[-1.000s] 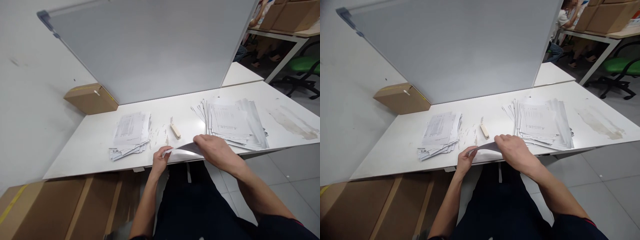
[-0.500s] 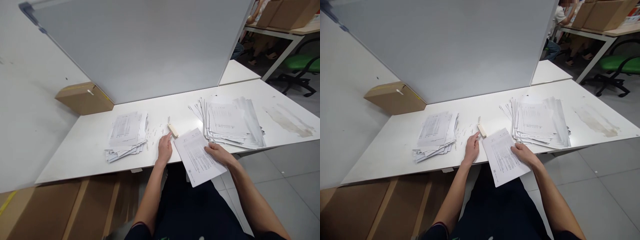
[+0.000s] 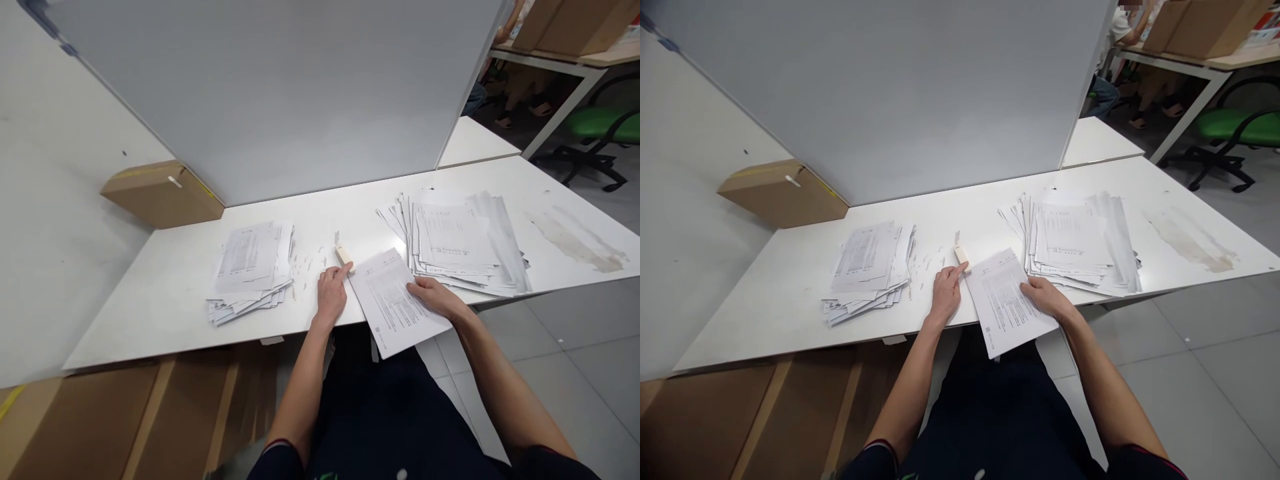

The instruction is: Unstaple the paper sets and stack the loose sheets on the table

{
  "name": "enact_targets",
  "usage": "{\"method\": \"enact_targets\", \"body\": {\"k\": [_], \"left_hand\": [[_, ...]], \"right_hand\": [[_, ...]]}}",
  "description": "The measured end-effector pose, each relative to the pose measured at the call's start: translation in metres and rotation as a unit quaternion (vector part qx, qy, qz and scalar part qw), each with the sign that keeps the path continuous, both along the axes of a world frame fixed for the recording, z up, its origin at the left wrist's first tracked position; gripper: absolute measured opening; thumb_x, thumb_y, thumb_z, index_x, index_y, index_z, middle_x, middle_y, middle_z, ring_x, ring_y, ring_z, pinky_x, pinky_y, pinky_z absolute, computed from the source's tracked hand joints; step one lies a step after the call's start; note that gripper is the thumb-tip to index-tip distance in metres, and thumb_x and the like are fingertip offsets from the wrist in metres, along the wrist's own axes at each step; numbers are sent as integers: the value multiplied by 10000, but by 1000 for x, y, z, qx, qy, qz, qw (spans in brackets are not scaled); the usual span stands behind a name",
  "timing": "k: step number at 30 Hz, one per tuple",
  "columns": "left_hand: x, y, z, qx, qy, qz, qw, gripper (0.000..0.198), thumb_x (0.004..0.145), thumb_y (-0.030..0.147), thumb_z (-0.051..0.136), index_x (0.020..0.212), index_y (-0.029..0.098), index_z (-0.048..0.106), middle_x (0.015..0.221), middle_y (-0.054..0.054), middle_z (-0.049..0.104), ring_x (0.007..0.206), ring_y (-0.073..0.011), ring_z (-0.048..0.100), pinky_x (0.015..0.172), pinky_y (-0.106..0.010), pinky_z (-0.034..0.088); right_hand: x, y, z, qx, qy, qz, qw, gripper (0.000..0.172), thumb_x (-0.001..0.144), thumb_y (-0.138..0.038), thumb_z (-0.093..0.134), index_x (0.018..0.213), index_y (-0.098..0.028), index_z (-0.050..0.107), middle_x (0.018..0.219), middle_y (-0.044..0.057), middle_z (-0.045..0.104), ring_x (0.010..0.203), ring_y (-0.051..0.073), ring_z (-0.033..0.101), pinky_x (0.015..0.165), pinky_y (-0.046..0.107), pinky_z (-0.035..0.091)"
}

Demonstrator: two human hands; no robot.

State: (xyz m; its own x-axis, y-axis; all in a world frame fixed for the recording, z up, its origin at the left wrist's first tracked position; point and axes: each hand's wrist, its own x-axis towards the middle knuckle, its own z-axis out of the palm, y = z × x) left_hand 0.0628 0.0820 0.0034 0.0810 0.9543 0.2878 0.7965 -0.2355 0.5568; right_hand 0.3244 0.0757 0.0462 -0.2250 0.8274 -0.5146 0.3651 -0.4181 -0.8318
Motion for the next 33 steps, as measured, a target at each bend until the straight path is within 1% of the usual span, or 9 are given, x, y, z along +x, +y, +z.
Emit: {"method": "enact_targets", "body": {"k": [9, 13, 16, 20, 24, 26, 29, 31, 33], "left_hand": [[1, -1, 1, -11, 33, 7, 999, 604, 736, -25, 347, 1223, 287, 521, 1050, -71, 507, 939, -208, 436, 820, -328, 377], [1, -2, 0, 2, 45, 6, 999, 603, 756, -10, 352, 1268, 285, 474, 1037, -70, 511, 924, -202, 440, 830, -327, 382], [1, -3, -1, 18, 53, 6, 998, 585, 794, 23, 341, 1316, 278, 410, 1013, -75, 521, 904, -198, 450, 836, -337, 384], [2, -5, -1, 57, 0, 10, 998, 517, 842, 74, 322, 1337, 215, 370, 994, -88, 548, 922, -193, 468, 846, -339, 397], [-4, -11, 0, 140, -61, 53, 987, 383, 866, 143, 371, 1230, 177, 487, 981, -86, 595, 946, -182, 495, 862, -329, 412], [-20, -15, 3, 185, -60, 92, 977, 312, 859, 167, 414, 1138, 163, 553, 977, -88, 611, 957, -181, 508, 874, -333, 416], [-64, -20, 12, 232, -36, 196, 952, 254, 845, 196, 449, 1040, 140, 601, 963, -102, 616, 961, -188, 520, 879, -345, 426], [-102, -21, 20, 231, 9, 264, 936, 255, 835, 207, 453, 1017, 128, 613, 979, -118, 608, 990, -205, 518, 906, -372, 414], [-137, -20, 27, 201, 81, 271, 938, 278, 808, 206, 471, 1023, 107, 617, 1050, -146, 588, 1055, -234, 496, 941, -395, 390]], "right_hand": [[-4, 2, 4, -2, -17, 13, 1000, 281, 766, -442, 485, 753, -165, 534, 753, 52, 631, 656, 185, 602, 547, 264, 432], [-3, -5, 14, 53, -73, -1, 996, 282, 767, -440, 473, 708, -167, 509, 713, 34, 610, 645, 179, 581, 542, 260, 419], [10, -7, 32, 74, -97, -53, 991, 281, 772, -443, 470, 745, -169, 525, 726, 35, 615, 658, 182, 579, 554, 266, 429], [45, 11, 54, 102, -141, -179, 968, 275, 752, -451, 514, 750, -178, 542, 686, 42, 593, 604, 170, 542, 548, 291, 419], [83, 48, 55, 104, -218, -246, 939, 261, 752, -442, 517, 709, -187, 547, 616, 46, 547, 569, 171, 512, 574, 340, 393], [98, 64, 51, 80, -260, -250, 929, 276, 757, -455, 502, 711, -188, 556, 599, 55, 527, 592, 206, 527, 592, 385, 387], [113, 72, 50, 83, -361, -244, 896, 313, 769, -475, 484, 787, -177, 577, 680, 128, 546, 762, 320, 565, 651, 463, 378], [113, 66, 52, 132, -426, -246, 861, 421, 792, -503, 441, 976, -148, 571, 813, 196, 569, 929, 382, 537, 712, 505, 367], [102, 52, 55, 182, -427, -239, 853, 537, 815, -521, 401, 1170, -129, 496, 906, 215, 585, 984, 373, 529, 751, 510, 374]]}}
